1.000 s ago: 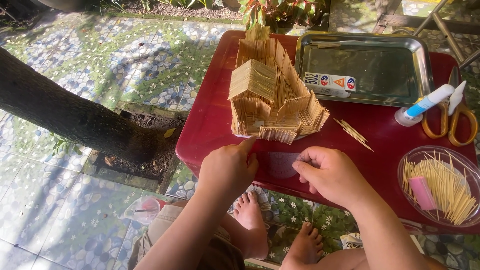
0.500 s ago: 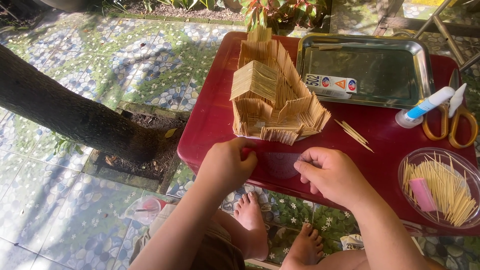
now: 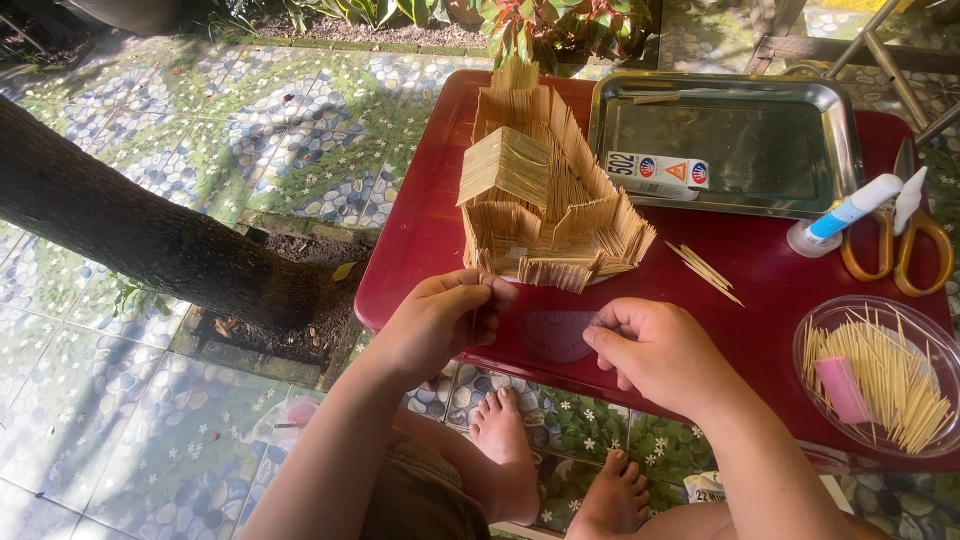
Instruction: The person assembles a small house-shaped structure using wooden sticks and glue. They insert sticks into the frame, use a protractor to check angles, and continue adding sticks to build the walls and roof.
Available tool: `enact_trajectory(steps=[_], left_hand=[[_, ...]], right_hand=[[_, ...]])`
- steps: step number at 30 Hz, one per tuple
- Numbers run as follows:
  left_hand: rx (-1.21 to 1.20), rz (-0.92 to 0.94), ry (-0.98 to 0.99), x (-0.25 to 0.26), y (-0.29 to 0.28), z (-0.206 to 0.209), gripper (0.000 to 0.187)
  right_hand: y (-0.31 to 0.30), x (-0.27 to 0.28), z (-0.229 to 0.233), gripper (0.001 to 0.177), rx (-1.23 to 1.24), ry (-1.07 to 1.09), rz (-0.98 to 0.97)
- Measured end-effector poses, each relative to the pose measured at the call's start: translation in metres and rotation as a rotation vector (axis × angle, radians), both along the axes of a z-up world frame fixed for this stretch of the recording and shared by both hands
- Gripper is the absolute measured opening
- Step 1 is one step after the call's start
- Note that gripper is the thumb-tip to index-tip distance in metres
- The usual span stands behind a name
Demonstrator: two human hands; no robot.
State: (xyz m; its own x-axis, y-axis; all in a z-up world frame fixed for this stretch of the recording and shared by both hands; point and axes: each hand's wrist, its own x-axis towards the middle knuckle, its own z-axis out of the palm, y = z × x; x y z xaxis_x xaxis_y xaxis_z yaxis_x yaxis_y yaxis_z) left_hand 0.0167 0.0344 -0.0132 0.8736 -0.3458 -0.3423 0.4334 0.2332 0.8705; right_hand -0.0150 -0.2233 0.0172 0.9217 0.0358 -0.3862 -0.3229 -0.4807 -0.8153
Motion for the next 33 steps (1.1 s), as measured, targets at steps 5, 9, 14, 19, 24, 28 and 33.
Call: enact_trajectory(steps=[5, 9, 14, 19, 24, 28, 33], left_hand=[[0.035, -0.059, -0.148, -0.013, -0.007, 0.043, 0.036], [0.228, -0.068, -0.344, -0.010, -0.010, 0.047, 0.037], [0.581, 0.145, -0.595, 0.001, -0.005, 0.020, 0.031], [0.956, 0.245, -0.852, 0.014, -0.012, 0.043, 0.010], [0.977, 0.155, -1.126, 0.026, -0.016, 0.042, 0.008], [1.007, 0.140, -1.144, 0.027, -0.014, 0.037, 0.008], [1.059, 0.168, -1.240, 0.027, -0.011, 0.034, 0.011]], right_hand=[[0.000, 0.000, 0.000, 0.024, -0.008, 0.002, 0.012], [0.001, 0.000, 0.002, 0.023, -0.026, -0.004, 0.015], [0.000, 0.001, 0.000, 0.023, -0.031, -0.009, 0.008], [0.000, 0.000, -0.002, 0.022, -0.038, -0.022, 0.024], [-0.002, 0.001, -0.007, 0.023, -0.045, -0.057, 0.051], [-0.003, 0.000, -0.006, 0.024, -0.034, -0.084, 0.067], [-0.002, 0.001, -0.004, 0.023, -0.053, -0.083, 0.077]])
